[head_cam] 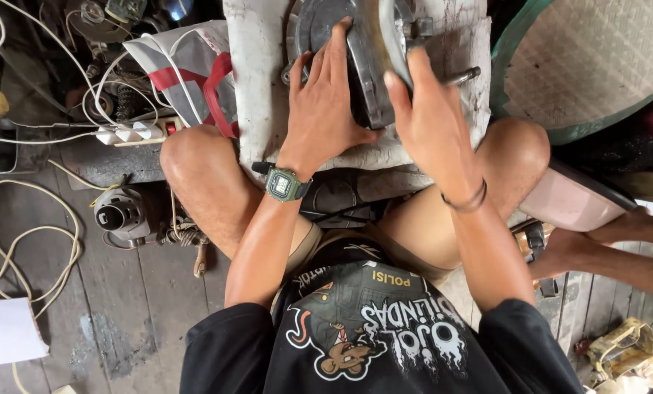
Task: Cleaning a motorcycle engine casing using a wire brush to remove dirt and oxidation.
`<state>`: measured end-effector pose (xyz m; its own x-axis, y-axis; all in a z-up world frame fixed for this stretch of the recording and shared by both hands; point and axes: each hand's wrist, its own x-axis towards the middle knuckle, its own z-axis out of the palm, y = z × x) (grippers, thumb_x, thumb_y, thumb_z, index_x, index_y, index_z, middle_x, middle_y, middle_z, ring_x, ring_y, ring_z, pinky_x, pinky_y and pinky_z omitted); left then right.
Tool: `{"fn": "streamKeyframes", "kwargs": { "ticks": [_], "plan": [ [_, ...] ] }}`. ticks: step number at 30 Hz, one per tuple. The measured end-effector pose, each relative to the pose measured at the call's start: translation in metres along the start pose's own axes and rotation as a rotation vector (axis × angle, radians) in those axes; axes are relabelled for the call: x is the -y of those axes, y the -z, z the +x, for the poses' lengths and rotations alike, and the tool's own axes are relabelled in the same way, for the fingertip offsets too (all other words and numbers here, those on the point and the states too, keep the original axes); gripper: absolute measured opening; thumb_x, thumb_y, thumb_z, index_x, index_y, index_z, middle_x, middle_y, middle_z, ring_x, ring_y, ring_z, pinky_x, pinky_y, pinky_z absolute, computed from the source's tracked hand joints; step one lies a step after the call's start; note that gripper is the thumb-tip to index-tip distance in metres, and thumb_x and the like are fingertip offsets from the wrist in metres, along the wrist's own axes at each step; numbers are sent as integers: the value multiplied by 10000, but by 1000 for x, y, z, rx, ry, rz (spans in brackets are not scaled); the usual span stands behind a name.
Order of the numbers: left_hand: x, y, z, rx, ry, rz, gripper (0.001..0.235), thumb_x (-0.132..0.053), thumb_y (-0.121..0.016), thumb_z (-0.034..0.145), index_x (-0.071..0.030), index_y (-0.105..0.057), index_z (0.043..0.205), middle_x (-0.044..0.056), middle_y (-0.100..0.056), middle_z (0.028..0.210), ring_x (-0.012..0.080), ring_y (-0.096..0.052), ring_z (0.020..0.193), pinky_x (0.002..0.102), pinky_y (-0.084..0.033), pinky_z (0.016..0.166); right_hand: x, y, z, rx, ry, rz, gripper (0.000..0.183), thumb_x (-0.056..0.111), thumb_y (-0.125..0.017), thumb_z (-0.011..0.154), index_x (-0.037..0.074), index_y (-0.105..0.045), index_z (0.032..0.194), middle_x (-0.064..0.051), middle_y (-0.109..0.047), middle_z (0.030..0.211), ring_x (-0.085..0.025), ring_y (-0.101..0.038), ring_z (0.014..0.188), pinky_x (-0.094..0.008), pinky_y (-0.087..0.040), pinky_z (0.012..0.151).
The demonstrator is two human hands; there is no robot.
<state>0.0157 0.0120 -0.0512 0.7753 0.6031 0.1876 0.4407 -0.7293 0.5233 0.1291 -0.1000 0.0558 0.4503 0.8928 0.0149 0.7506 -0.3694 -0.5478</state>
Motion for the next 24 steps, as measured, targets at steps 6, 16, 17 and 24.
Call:
{"fn": "streamKeyframes", "kwargs": {
  "ticks": [6, 16, 17, 24],
  "plan": [
    [-1, 0, 3, 10, 11, -25, 1610, -519, -1043, 456, -67, -9, 1605, 124, -507, 1577, 231, -488, 1484, 497, -253, 1246, -1, 1, -42, 86, -212, -27, 219, 180, -566, 1060, 45, -497, 1218, -231, -674, 719, -526, -606, 609, -593, -408, 541],
    [-1, 6, 1, 9, -5, -17, 1633, -480, -1059, 409, -27, -34, 1596, 145, -517, 1570, 236, -511, 1462, 467, -276, 1242, 18, 3, -4, -37, -9, 21, 185, 80, -582, 1077, -12, -453, 1172, -195, -634, 646, -390, -584, 458, -522, -394, 453],
    [-1, 5, 2, 5, -5, -17, 1633, -480, -1059, 409, -27, -34, 1596, 145, -517, 1570, 236, -511, 1462, 467, -276, 1242, 16, 2, -16, -39, -6, 19, 185, 80, -582, 1077, -12, -453, 1172, -195, -634, 646, -390, -584, 458, -522, -394, 453],
    [-3, 3, 2, 24, 8, -30, 1614, -464, -1043, 432, -40, -9, 1597, 162, -522, 1549, 269, -533, 1432, 506, -255, 1238, 9, -1, -17, 14, -107, 59, 205, 106, -576, 1059, 15, -466, 1207, -193, -645, 663, -390, -584, 500, -515, -405, 462]
  ]
}}
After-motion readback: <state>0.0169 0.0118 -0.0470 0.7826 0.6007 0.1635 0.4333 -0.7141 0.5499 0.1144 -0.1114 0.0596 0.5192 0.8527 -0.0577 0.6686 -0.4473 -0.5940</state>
